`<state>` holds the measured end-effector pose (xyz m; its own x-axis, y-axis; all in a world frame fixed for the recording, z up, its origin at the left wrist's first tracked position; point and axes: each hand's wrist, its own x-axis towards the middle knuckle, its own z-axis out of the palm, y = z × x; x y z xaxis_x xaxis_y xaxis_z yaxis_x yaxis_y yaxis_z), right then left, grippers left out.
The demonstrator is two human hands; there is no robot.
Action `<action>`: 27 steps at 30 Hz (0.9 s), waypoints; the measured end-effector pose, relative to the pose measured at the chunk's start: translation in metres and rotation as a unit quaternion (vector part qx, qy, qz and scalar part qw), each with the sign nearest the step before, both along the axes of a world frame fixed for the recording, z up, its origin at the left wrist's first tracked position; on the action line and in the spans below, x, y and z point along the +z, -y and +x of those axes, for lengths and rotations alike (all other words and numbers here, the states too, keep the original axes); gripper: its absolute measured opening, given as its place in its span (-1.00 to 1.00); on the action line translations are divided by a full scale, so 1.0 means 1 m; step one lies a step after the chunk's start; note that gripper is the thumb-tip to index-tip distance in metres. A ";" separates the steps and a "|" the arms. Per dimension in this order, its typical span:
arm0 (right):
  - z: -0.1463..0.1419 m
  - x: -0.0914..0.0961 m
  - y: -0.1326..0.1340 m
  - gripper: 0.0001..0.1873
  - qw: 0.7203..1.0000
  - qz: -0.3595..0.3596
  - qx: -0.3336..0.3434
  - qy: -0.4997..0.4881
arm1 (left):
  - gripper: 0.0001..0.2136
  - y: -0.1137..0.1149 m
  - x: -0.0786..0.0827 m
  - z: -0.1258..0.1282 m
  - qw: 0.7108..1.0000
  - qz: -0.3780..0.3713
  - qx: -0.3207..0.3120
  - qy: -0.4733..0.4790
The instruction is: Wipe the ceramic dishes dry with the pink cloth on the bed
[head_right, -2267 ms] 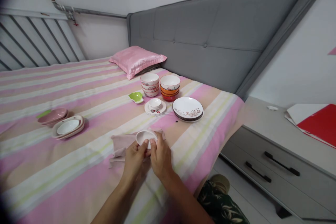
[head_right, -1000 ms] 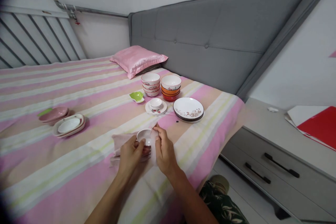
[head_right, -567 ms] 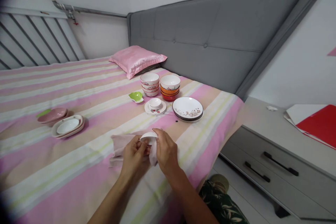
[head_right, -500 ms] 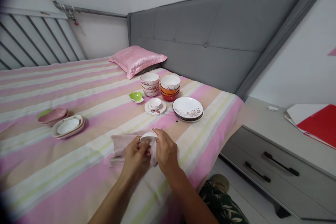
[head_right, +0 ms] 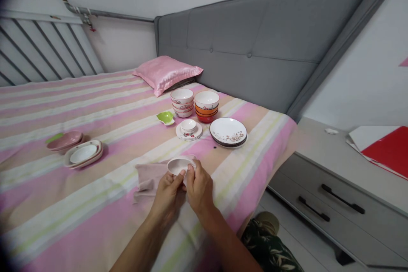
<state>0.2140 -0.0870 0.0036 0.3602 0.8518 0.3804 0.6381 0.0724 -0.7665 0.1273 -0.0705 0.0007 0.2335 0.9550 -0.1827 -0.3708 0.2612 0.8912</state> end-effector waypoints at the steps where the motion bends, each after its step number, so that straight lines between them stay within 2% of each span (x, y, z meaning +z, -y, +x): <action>1: 0.001 0.000 0.000 -0.60 1.000 -0.005 0.001 0.001 | -0.75 -0.001 0.000 -0.001 1.000 0.007 -0.007 -0.014; 4: 0.005 0.001 0.001 -0.62 1.000 -0.018 -0.001 0.020 | -0.72 -0.006 0.000 -0.010 0.995 0.053 -0.030 -0.080; 7: 0.011 0.001 0.001 -0.65 0.997 -0.023 -0.011 0.075 | -0.67 -0.013 0.005 -0.023 0.974 0.125 -0.001 -0.188; 11: 0.015 -0.002 0.000 -0.68 0.988 -0.024 -0.019 0.149 | -0.79 -0.018 0.013 -0.034 0.902 0.241 0.047 -0.355; 13: 0.015 -0.004 -0.001 -0.69 0.986 -0.012 -0.014 0.168 | -0.85 -0.017 0.014 -0.035 0.879 0.262 0.046 -0.395; 15: 0.014 -0.005 -0.001 -0.70 0.985 -0.002 -0.011 0.173 | -0.85 -0.016 0.013 -0.034 0.889 0.245 0.039 -0.386; 19: 0.011 -0.005 -0.002 -0.69 0.990 0.003 -0.014 0.141 | -0.83 -0.013 0.010 -0.027 0.951 0.141 0.042 -0.273; 21: 0.009 -0.003 -0.002 -0.66 0.993 -0.003 -0.023 0.114 | -0.82 -0.010 0.010 -0.022 0.971 0.091 0.048 -0.215; 27: 0.002 -0.003 -0.002 -0.63 0.997 -0.029 -0.048 0.058 | -0.79 -0.004 0.012 -0.008 0.990 0.007 0.088 -0.107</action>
<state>0.2158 -0.0847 0.0010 0.3973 0.8375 0.3751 0.7243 -0.0352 -0.6885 0.1197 -0.0664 0.0125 0.0198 0.9802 -0.1969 -0.2109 0.1966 0.9575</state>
